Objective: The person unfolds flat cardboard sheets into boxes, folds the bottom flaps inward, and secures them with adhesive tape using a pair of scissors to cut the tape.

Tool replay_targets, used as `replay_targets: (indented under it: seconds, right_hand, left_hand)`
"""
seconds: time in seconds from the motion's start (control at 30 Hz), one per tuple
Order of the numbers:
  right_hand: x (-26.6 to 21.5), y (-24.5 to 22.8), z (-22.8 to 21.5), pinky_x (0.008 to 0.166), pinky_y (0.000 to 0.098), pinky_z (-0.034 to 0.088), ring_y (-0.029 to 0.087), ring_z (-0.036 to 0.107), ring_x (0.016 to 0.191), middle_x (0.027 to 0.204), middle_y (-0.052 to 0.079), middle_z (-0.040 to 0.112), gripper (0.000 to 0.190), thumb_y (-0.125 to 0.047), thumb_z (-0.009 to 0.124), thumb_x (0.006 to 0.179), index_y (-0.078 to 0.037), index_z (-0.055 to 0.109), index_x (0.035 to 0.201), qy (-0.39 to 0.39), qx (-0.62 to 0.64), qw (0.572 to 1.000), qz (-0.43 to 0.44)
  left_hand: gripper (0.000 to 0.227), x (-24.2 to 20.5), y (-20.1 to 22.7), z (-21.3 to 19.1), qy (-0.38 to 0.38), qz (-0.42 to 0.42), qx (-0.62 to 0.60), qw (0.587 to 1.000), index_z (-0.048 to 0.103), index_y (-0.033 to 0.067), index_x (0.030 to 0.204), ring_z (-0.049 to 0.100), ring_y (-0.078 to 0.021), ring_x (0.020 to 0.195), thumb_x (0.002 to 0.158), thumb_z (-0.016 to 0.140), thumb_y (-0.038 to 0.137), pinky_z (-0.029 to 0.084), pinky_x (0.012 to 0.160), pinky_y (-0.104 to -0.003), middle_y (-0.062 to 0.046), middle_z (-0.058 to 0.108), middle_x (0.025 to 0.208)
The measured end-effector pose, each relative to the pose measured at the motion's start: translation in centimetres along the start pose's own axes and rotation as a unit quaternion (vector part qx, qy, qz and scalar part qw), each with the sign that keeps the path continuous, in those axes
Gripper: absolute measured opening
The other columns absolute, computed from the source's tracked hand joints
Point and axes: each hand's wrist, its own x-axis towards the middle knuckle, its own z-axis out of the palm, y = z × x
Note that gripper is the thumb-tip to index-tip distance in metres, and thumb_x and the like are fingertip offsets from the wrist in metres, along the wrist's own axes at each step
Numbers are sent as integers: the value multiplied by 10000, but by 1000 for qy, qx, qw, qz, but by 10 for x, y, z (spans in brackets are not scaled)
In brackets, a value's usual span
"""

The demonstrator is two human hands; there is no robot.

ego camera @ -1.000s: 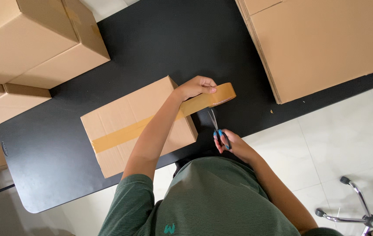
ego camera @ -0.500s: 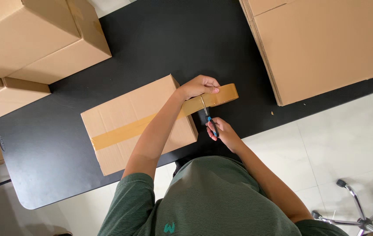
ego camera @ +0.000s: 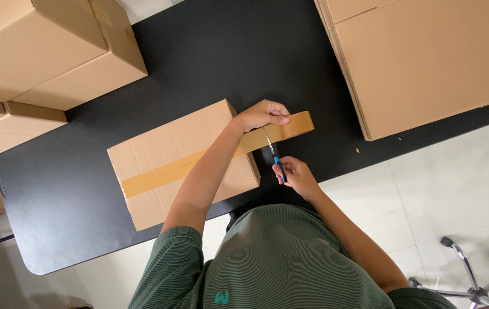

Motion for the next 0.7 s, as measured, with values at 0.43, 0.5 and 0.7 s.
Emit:
replay_targets:
  seconds: [0.43,0.5,0.7]
  right_hand:
    - [20,25,-15,404,135,289,134,482,540,586,110,482,129,-50,366,857,10,481,853,-56,15,998,9]
    - [15,16,-22,532,247,421,153,511,598,623,77,527,182,-232,454,861,-54,489,877,-44,-94,992,68]
    - [8,33,-54,794,450,489,392,616,924,907,222,656,470,-434,533,830,-11,524,1035,81,-487,862,117]
  left_hand:
    - [222,2,2,5,20,1,58,998,678,132,933,582,-115,811,779,718,286,464,742,-256,-13,674,875]
    - [240,2,6,13,63,-13,107,992,689,156,910,602,-147,846,750,728,330,468,759,-275,-18,681,875]
    - [307,46,-21,22,129,-3,270,954,698,185,858,653,-217,839,692,735,440,506,721,-305,-9,689,810]
